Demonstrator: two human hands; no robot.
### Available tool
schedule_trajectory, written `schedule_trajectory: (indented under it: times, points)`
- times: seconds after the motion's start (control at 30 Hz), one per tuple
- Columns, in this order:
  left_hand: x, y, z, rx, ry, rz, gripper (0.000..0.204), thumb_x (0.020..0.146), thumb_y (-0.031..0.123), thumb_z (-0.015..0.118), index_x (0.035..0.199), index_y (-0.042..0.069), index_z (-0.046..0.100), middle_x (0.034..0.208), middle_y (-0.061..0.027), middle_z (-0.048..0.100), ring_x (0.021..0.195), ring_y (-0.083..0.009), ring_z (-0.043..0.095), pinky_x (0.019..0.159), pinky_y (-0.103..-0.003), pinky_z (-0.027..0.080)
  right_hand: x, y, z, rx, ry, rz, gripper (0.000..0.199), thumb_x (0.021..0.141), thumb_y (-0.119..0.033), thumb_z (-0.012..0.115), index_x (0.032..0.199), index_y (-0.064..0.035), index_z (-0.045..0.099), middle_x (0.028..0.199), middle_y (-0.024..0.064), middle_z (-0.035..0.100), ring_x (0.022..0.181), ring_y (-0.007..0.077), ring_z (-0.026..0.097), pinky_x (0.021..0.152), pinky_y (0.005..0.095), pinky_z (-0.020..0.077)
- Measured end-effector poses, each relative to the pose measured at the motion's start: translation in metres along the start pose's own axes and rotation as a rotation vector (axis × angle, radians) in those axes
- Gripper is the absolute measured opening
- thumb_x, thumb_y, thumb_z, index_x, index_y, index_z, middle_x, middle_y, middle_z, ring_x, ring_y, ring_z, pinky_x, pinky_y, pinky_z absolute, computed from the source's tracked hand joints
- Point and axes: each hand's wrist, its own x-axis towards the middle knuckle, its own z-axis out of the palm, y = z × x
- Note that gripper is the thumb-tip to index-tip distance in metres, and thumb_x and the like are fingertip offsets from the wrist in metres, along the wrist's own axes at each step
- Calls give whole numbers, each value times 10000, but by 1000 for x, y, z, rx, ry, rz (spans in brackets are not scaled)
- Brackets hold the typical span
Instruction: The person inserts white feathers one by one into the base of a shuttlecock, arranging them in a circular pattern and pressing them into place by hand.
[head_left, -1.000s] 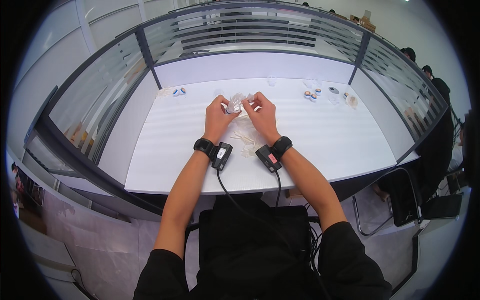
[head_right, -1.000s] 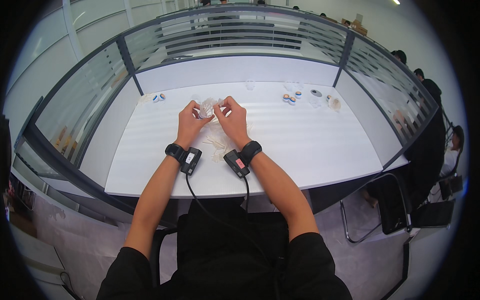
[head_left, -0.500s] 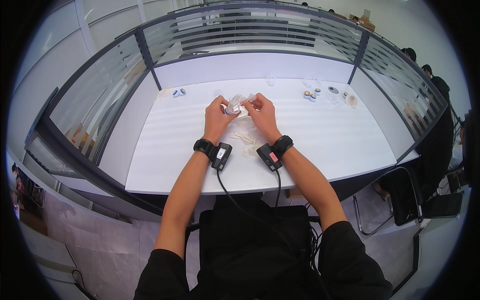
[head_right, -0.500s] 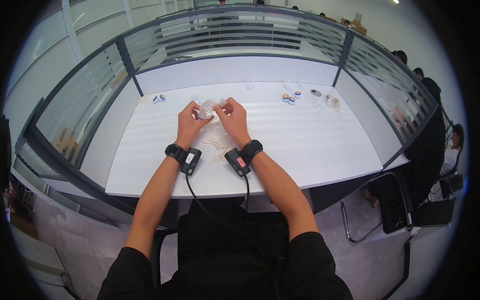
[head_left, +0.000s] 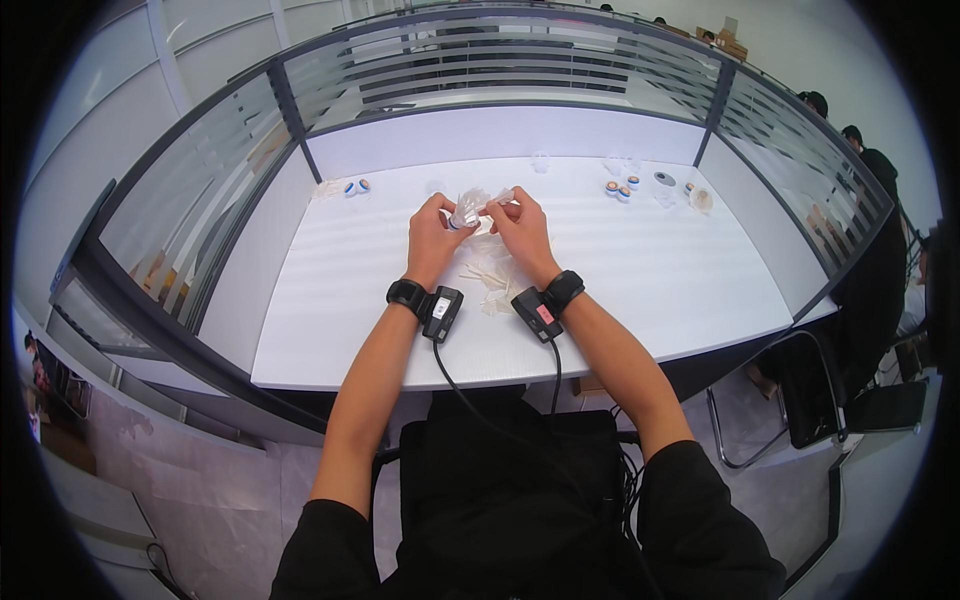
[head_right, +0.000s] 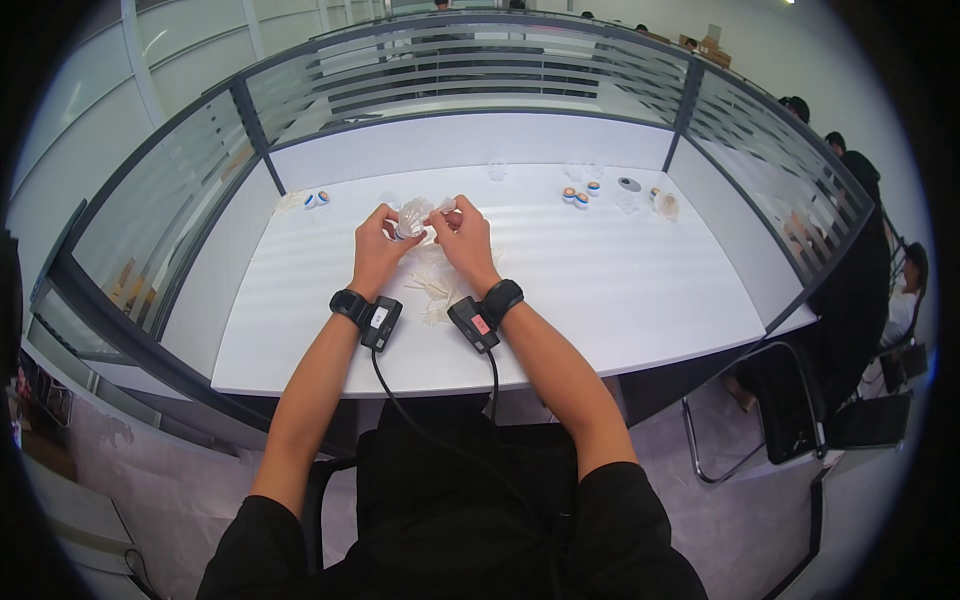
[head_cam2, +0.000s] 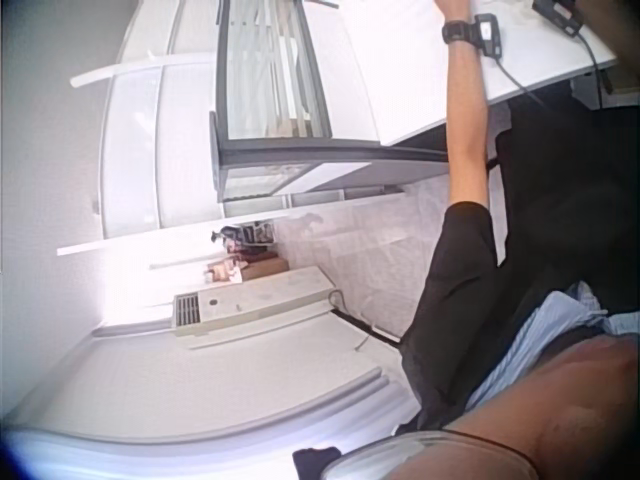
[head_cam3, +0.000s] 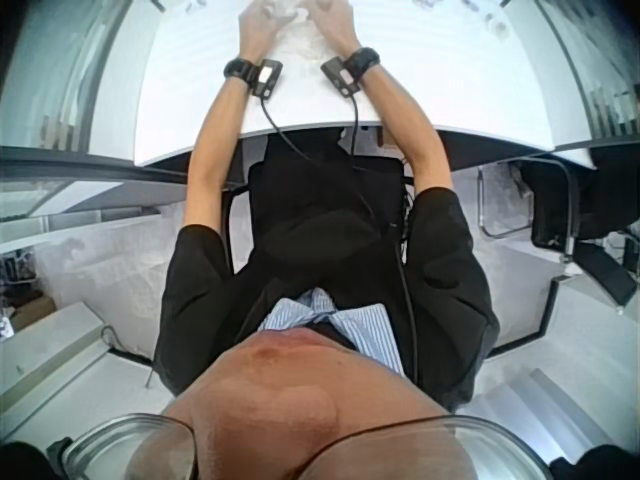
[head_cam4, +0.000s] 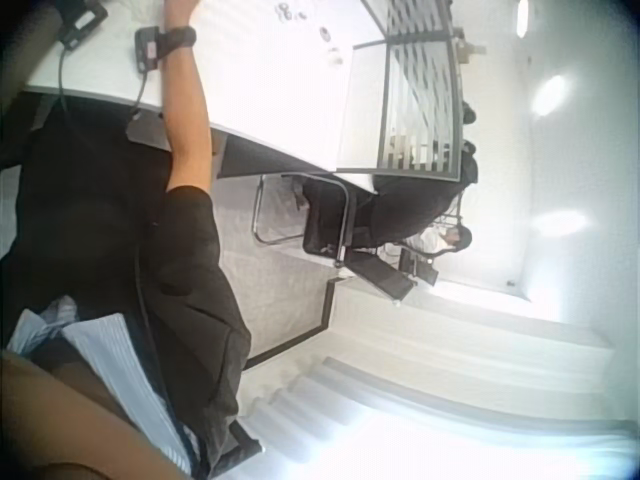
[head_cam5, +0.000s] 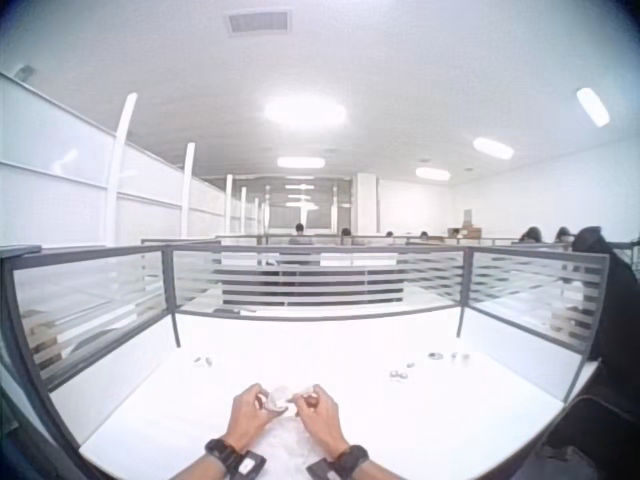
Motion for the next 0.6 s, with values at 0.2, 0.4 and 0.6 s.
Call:
schedule_trajectory:
  times: [0.2,0.4,0.6]
  points:
    - [0,7,-1,-6,-11,-36,365,706,205,901,861,25,624,697,-66,627,621,-145,562,582,-302,463,1,5,0,4,15,-18,228,945,-149,636,877,-3,475,859,138,752,629,144,672,551,275,517]
    - [-1,6,-2,3,4,-28,356,708,198,894,862,26,623,693,-66,622,620,-151,561,583,-309,462,1,4,2,-55,29,-38,241,936,-151,649,873,-1,472,860,149,755,617,143,663,544,282,511]
    - [-2,7,0,-7,52,34,346,705,176,886,867,20,622,702,-79,629,627,-167,570,589,-316,467,1,6,3,-122,51,-84,221,942,-143,639,882,1,481,862,128,760,625,130,651,547,288,490]
